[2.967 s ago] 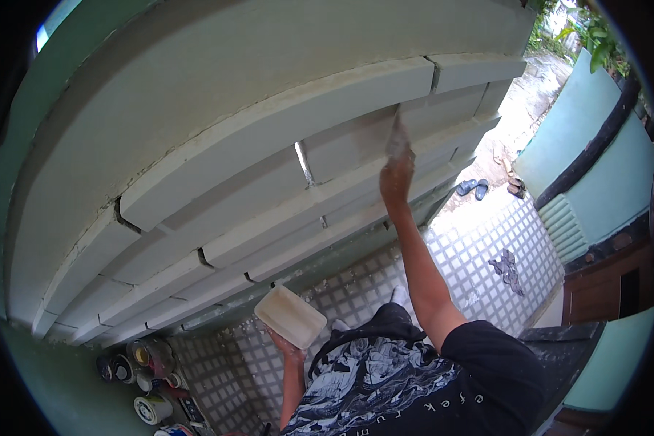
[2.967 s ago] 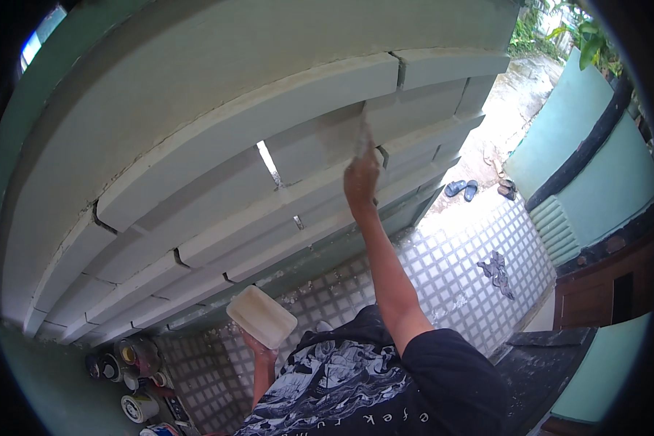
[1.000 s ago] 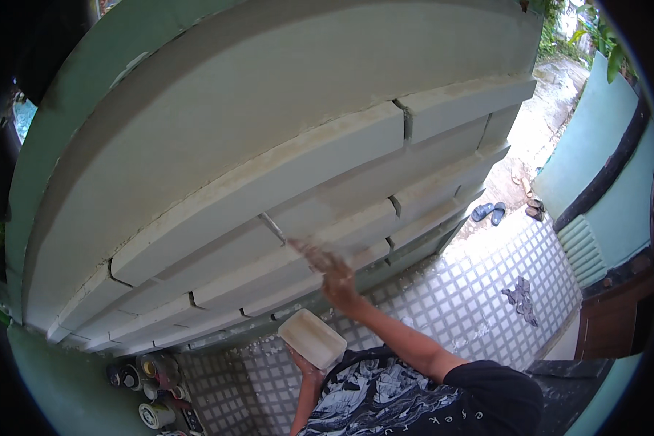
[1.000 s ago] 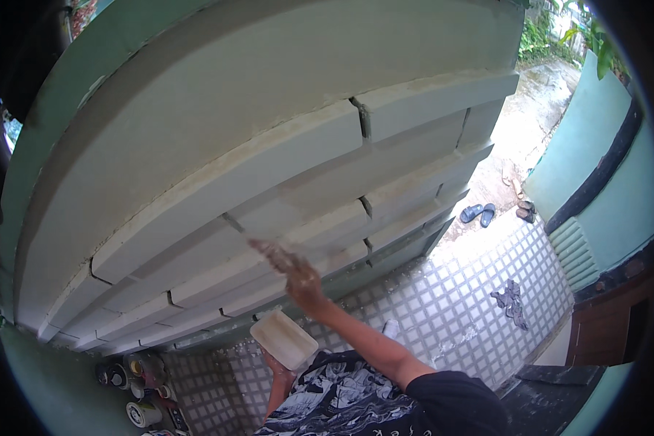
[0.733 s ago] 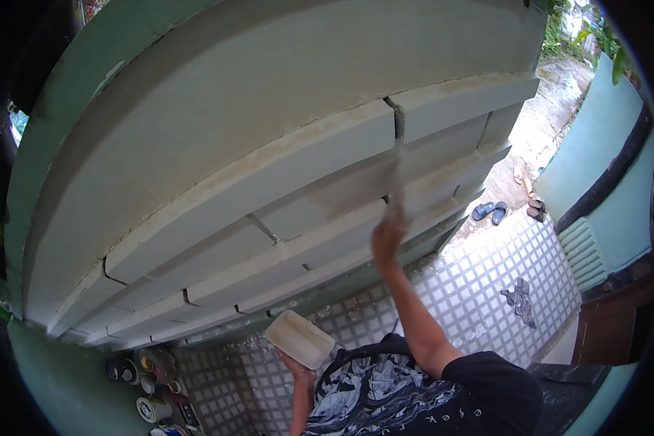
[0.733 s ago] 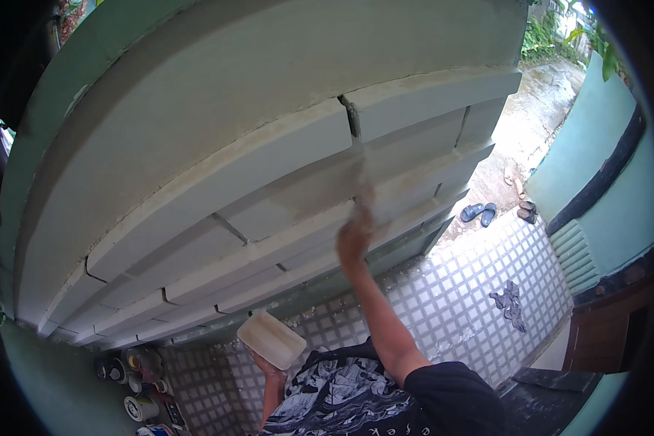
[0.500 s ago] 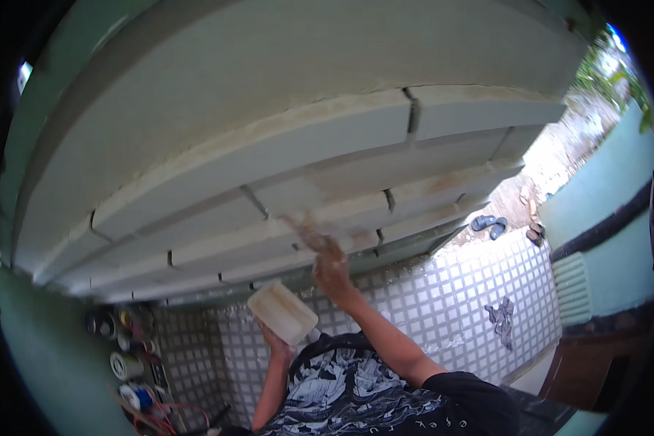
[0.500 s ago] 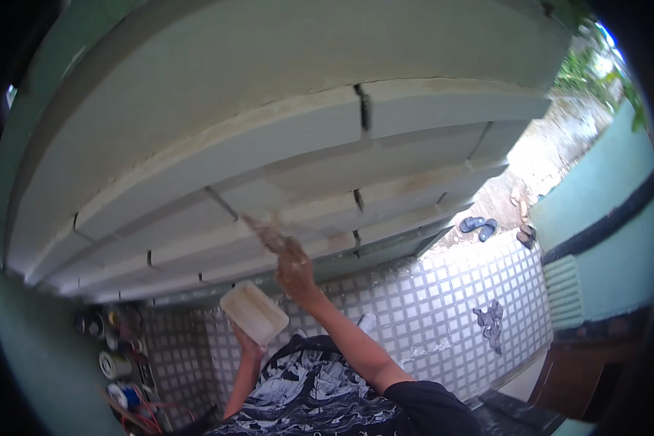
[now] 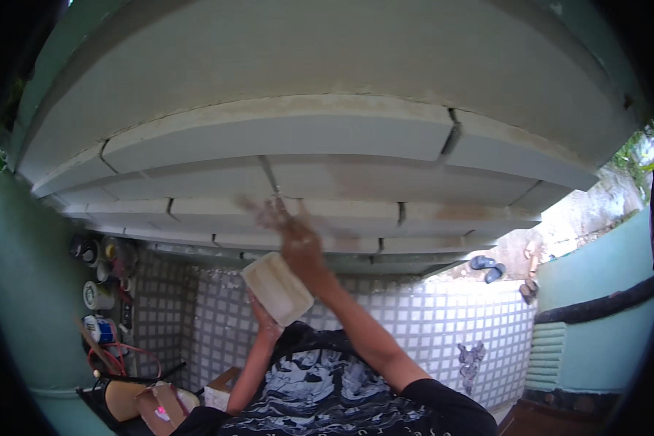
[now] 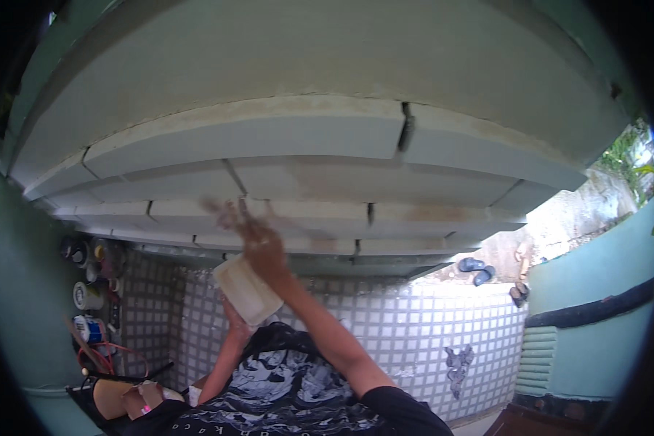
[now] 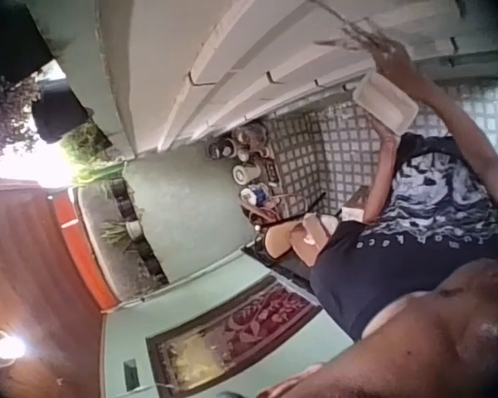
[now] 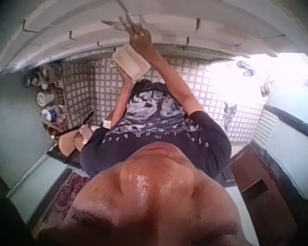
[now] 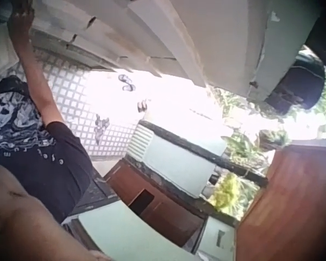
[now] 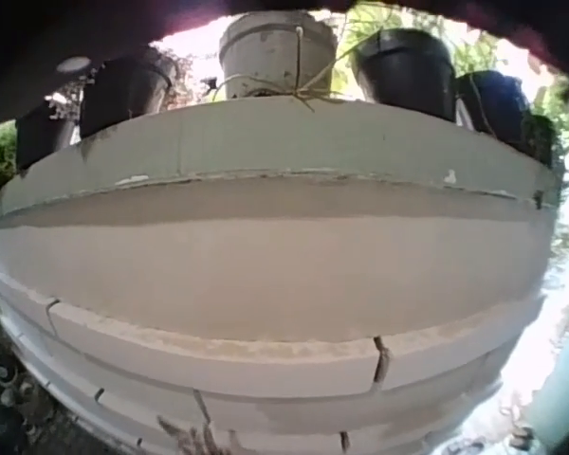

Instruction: Applying patching compound to fill gaps between concrete wall blocks.

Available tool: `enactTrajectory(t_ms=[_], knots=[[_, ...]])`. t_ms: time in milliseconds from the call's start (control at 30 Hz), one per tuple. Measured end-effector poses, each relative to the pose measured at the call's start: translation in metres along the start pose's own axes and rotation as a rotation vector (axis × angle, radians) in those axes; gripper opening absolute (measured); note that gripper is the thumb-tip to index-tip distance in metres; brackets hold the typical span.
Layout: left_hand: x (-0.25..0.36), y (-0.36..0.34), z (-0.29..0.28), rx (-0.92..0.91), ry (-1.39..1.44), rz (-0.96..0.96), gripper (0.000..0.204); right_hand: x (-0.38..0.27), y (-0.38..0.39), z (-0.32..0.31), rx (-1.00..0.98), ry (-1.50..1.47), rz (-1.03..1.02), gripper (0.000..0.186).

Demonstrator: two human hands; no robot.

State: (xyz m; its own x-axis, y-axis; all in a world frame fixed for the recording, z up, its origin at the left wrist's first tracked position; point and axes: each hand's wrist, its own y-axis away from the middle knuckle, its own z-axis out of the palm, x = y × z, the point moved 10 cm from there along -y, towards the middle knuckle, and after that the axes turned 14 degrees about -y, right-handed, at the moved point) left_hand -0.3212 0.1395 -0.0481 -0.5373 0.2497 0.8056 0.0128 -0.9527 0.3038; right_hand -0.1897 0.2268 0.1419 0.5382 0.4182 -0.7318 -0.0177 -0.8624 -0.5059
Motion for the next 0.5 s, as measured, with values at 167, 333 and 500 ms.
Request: enactTrajectory(t_ms=[167, 333, 500], knots=[[0.013, 0.017, -0.034, 0.046, 0.085, 0.018, 0.068, -0.009, 0.043, -0.075, 0.434, 0.126, -0.296, 0.049], [0.029, 0.028, -0.055, 0.101, 0.27, -0.012, 0.064, 0.084, 0.045, -0.185, 1.047, -0.199, 0.11, 0.041], [0.042, 0.011, -0.064, -0.032, 0.162, -0.061, 0.063, 0.003, -0.002, -0.085, 0.545, 0.124, -0.095, 0.042]])
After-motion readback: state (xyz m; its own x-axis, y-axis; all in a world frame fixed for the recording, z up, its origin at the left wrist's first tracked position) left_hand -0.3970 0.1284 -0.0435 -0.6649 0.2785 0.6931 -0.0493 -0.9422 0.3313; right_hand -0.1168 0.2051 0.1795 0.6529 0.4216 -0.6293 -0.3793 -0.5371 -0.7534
